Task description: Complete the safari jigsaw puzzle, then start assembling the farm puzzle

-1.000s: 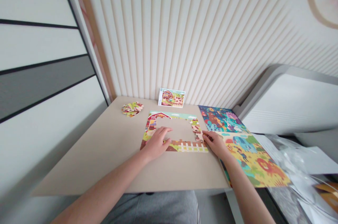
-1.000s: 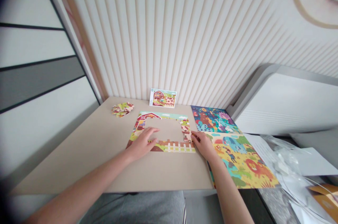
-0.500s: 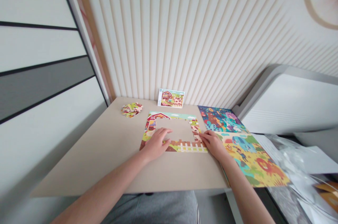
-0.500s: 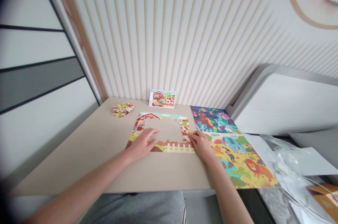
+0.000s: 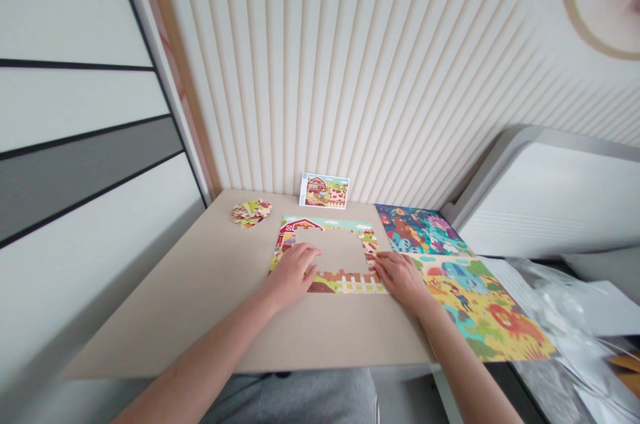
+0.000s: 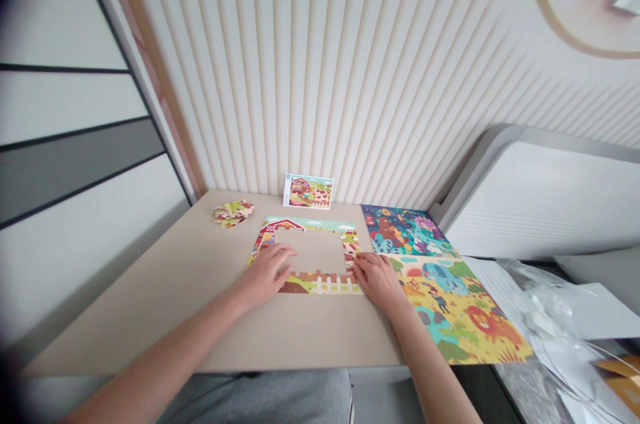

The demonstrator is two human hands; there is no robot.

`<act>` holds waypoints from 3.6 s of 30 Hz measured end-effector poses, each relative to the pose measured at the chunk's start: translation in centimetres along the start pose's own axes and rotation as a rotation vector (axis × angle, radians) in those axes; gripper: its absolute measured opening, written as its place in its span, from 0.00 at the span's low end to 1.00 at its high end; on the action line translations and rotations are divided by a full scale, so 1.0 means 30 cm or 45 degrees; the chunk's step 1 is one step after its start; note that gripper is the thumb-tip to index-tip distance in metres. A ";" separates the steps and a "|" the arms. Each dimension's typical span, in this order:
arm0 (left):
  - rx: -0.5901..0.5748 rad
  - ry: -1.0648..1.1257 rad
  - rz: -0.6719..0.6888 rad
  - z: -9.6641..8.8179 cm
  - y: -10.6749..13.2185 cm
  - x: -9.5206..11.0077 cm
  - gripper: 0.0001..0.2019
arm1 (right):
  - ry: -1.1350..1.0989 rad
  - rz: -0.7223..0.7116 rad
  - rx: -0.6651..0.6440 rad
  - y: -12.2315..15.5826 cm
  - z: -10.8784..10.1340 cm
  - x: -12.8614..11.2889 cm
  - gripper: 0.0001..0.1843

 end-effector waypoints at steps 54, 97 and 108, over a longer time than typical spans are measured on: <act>-0.169 -0.304 -0.077 -0.030 -0.104 -0.369 0.27 | -0.060 0.021 -0.130 -0.221 0.276 0.201 0.32; 0.466 -0.802 -0.468 -0.257 -0.121 -0.578 0.23 | -0.156 0.015 -0.128 -0.212 0.258 0.195 0.30; 0.072 -0.222 -0.056 -0.102 -0.114 -0.224 0.31 | -0.200 0.035 -0.111 -0.221 0.225 0.161 0.29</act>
Point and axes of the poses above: each hand's wrist, its own y-axis away from the middle knuckle, its own z-axis out of the palm, x = y × z, the point moved 4 cm from there along -y, towards the middle knuckle, and after that the axes turned 11 degrees about x, right-handed, at the moved point
